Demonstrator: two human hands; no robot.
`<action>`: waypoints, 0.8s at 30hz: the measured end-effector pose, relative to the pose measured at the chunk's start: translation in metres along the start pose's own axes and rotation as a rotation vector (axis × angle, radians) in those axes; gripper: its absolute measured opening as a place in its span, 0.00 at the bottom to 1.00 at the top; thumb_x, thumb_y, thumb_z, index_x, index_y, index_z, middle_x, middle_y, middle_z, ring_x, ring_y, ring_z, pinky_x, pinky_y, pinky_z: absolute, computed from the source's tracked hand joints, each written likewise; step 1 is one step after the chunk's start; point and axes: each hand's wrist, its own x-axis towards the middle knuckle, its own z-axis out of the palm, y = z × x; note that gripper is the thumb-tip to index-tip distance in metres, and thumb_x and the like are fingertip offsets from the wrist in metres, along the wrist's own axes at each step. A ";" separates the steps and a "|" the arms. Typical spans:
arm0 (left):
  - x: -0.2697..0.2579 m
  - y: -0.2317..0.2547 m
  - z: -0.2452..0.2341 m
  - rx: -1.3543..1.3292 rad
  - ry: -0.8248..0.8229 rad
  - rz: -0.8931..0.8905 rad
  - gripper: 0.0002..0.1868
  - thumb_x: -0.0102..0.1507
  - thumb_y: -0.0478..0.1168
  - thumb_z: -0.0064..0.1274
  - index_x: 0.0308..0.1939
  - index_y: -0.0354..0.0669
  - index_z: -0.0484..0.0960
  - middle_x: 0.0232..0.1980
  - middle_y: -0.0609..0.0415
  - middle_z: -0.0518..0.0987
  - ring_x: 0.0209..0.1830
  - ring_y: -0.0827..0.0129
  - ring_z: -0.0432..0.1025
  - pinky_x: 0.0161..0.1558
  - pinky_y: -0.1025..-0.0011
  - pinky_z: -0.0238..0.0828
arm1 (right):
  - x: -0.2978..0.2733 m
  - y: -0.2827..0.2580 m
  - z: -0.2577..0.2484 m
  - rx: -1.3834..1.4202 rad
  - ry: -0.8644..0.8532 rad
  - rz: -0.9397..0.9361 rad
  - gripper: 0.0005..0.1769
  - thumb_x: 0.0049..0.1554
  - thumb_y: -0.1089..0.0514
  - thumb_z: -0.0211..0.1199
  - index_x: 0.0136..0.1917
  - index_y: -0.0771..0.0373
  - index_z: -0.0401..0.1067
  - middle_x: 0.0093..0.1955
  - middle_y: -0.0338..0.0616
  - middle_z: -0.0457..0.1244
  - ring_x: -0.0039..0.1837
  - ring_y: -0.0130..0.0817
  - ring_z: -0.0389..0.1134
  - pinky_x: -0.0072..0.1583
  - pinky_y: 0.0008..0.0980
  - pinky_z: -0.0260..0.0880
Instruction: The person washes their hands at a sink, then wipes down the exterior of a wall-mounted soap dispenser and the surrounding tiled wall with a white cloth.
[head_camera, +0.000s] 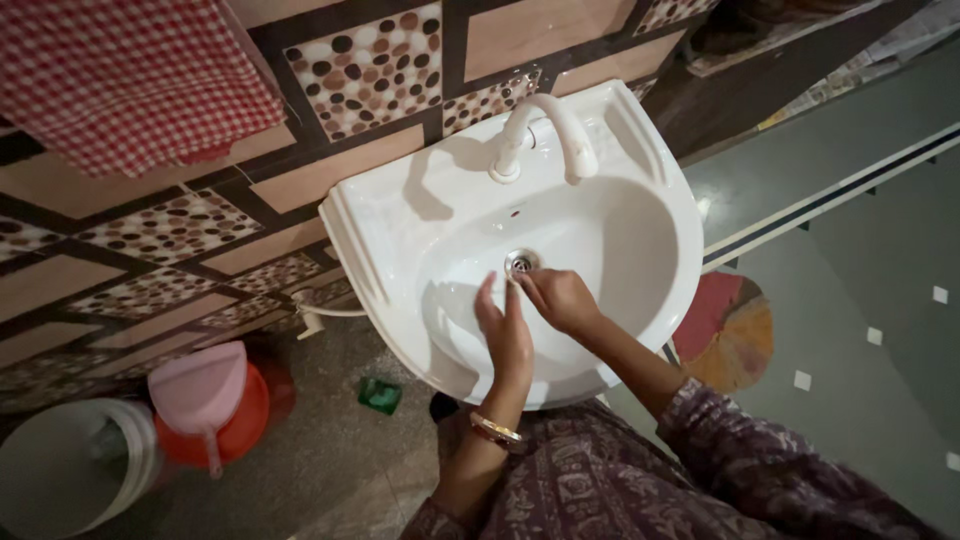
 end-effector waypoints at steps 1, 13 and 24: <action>0.006 -0.019 0.002 0.004 -0.115 -0.046 0.33 0.73 0.61 0.41 0.58 0.29 0.72 0.59 0.32 0.67 0.60 0.42 0.65 0.62 0.48 0.62 | -0.006 0.000 -0.002 -0.033 0.006 -0.061 0.22 0.66 0.46 0.54 0.43 0.65 0.76 0.38 0.52 0.68 0.37 0.49 0.68 0.42 0.42 0.69; -0.048 -0.135 0.097 0.974 -0.805 0.486 0.45 0.67 0.54 0.53 0.70 0.16 0.56 0.72 0.19 0.58 0.73 0.31 0.53 0.69 0.49 0.49 | -0.104 0.133 -0.055 -0.569 0.291 0.330 0.55 0.49 0.46 0.70 0.79 0.73 0.48 0.76 0.78 0.46 0.76 0.77 0.47 0.73 0.66 0.47; -0.027 -0.067 0.224 0.995 -0.535 0.622 0.47 0.68 0.51 0.48 0.76 0.17 0.44 0.78 0.19 0.49 0.78 0.32 0.47 0.76 0.51 0.43 | 0.069 0.202 -0.100 -0.371 0.385 0.266 0.54 0.57 0.36 0.68 0.80 0.73 0.49 0.72 0.72 0.55 0.68 0.66 0.60 0.65 0.54 0.64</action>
